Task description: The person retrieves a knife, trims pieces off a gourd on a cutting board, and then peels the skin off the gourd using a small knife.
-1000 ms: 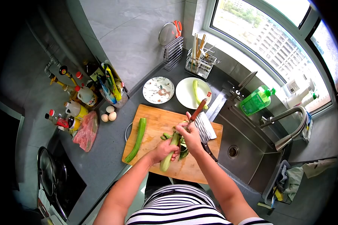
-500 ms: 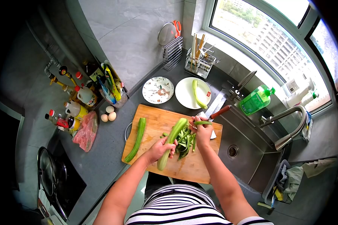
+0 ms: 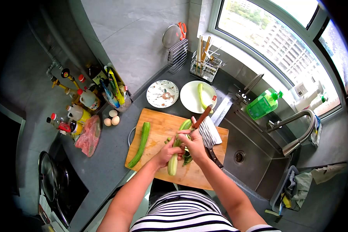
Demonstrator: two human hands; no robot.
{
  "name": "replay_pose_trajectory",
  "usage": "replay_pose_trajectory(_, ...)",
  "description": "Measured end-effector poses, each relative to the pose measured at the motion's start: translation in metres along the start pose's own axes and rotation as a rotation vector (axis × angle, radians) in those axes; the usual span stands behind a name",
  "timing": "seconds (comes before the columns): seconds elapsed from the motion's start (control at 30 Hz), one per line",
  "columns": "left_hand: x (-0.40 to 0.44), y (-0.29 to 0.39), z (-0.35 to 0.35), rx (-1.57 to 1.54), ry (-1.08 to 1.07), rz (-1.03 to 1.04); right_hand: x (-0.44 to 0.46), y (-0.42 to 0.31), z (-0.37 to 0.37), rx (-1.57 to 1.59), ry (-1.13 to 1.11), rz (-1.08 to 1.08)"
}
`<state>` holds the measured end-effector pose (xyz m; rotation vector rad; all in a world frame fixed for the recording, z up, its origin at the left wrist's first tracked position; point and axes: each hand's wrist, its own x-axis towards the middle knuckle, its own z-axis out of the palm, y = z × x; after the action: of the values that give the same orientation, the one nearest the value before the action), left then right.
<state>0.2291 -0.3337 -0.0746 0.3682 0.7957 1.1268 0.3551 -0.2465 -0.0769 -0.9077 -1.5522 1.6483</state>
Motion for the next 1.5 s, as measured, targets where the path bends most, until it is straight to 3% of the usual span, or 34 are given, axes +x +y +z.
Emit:
replay_pose_trajectory(0.03, 0.002, 0.001, 0.0, 0.001, -0.039, -0.027, -0.002, -0.009, 0.005, -0.17, 0.005, -0.117)
replay_pose_trajectory(0.07, 0.003, 0.002, 0.001, -0.052, -0.029, -0.081, 0.0, -0.017, 0.008, 0.013, 0.025, -0.035)
replay_pose_trajectory(0.23, -0.01, 0.011, 0.017, -0.012, -0.068, -0.055, 0.023, -0.002, 0.0, 0.275, 0.172, 0.019)
replay_pose_trajectory(0.4, -0.011, 0.009, 0.006, 0.098, -0.08, -0.044, 0.03, -0.011, -0.007, 0.38, 0.311, 0.14)
replay_pose_trajectory(0.77, -0.016, 0.006, 0.004, 0.085, -0.065, -0.101, 0.023, 0.004, -0.015, 0.559, 0.456, 0.157)
replay_pose_trajectory(0.8, -0.016, 0.005, 0.002, 0.079, -0.078, -0.099, 0.027, 0.008, -0.016, 0.535, 0.479, 0.07)
replay_pose_trajectory(0.93, -0.021, 0.001, -0.016, -0.004, -0.013, -0.029, 0.017, 0.017, -0.037, 0.143, 0.369, -0.063)
replay_pose_trajectory(1.03, -0.016, 0.006, -0.017, 0.036, 0.065, 0.04, 0.006, 0.015, -0.049, -0.742, 0.038, -0.546)
replay_pose_trajectory(1.07, -0.016, 0.009, -0.013, 0.053, 0.083, 0.056, 0.008, 0.013, -0.052, -0.887, 0.02, -0.675)
replay_pose_trajectory(1.17, -0.014, 0.01, -0.012, 0.141, 0.1, 0.07, 0.003, 0.024, -0.048, -0.732, 0.136, -0.356)
replay_pose_trajectory(1.2, -0.015, 0.009, -0.011, 0.175, 0.1, 0.065, 0.002, 0.014, -0.039, -0.492, 0.201, -0.118)
replay_pose_trajectory(1.23, -0.015, 0.008, -0.009, 0.188, 0.114, 0.07, 0.009, 0.018, -0.032, -0.248, 0.248, -0.243)
replay_pose_trajectory(1.3, -0.013, 0.008, -0.003, 0.218, 0.136, 0.079, 0.007, 0.009, -0.016, 0.311, 0.194, 0.026)
replay_pose_trajectory(1.37, -0.008, 0.005, 0.004, 0.238, 0.111, 0.092, 0.004, 0.012, -0.005, 0.066, 0.082, -0.079)
replay_pose_trajectory(1.5, -0.009, 0.013, 0.018, 0.309, 0.061, 0.061, 0.004, 0.0, 0.005, -0.255, 0.067, -0.21)
